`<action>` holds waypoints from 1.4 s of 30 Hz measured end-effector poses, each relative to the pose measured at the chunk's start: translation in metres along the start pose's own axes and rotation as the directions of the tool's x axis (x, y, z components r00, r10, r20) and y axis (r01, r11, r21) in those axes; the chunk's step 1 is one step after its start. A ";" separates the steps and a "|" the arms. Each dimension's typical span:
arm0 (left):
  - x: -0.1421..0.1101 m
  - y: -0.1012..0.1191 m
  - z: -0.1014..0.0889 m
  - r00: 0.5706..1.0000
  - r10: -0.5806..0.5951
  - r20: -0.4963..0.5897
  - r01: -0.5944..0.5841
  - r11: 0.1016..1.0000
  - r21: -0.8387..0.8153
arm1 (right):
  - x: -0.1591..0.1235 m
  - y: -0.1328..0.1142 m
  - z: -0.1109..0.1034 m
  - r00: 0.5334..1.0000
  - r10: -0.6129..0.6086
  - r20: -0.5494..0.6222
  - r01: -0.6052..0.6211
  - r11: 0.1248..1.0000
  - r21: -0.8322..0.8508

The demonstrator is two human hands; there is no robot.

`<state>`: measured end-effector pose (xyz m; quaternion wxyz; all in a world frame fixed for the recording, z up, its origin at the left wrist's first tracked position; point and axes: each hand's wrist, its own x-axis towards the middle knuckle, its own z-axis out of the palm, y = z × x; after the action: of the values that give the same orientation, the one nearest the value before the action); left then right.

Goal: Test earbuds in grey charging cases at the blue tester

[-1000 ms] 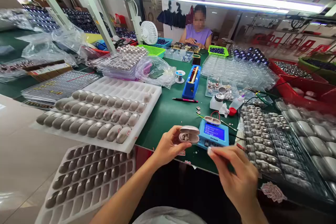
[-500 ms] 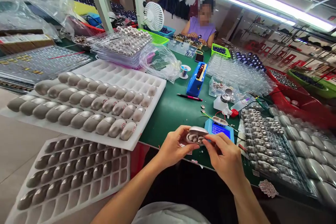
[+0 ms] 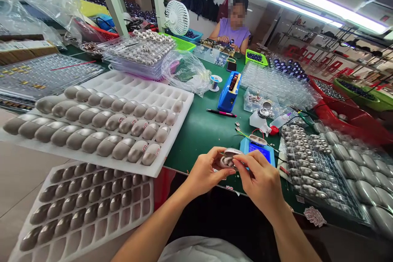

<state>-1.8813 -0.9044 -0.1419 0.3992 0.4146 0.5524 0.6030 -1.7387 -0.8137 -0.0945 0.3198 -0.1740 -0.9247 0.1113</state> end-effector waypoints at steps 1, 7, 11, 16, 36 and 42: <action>0.000 0.000 0.000 1.000 -0.002 0.000 0.002 1.000 -0.004 | 0.001 0.000 0.000 1.000 -0.002 -0.001 0.002 1.000 -0.009; 0.000 0.002 0.000 1.000 -0.019 -0.016 0.019 0.999 0.036 | 0.002 0.001 0.001 0.997 0.014 0.079 -0.008 0.997 -0.076; 0.001 0.000 0.001 0.999 -0.048 -0.019 0.048 0.999 0.016 | 0.003 -0.001 -0.002 1.000 0.002 0.024 0.000 0.997 -0.078; 0.000 -0.003 0.000 1.000 -0.020 -0.010 0.020 1.000 -0.001 | 0.002 -0.004 -0.006 0.999 -0.003 0.046 0.007 0.995 -0.097; -0.017 -0.008 0.000 0.975 0.219 0.037 -0.220 0.974 0.055 | -0.071 -0.018 -0.016 0.882 0.440 0.167 -0.457 0.715 0.529; -0.049 -0.007 0.024 0.974 0.187 0.128 -0.215 0.938 0.272 | -0.074 -0.018 -0.053 0.940 0.298 0.167 -0.341 0.833 0.436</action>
<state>-1.8419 -0.9416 -0.1503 0.2990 0.5516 0.5672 0.5335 -1.6557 -0.8540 -0.0893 0.2857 -0.2403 -0.8436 0.3859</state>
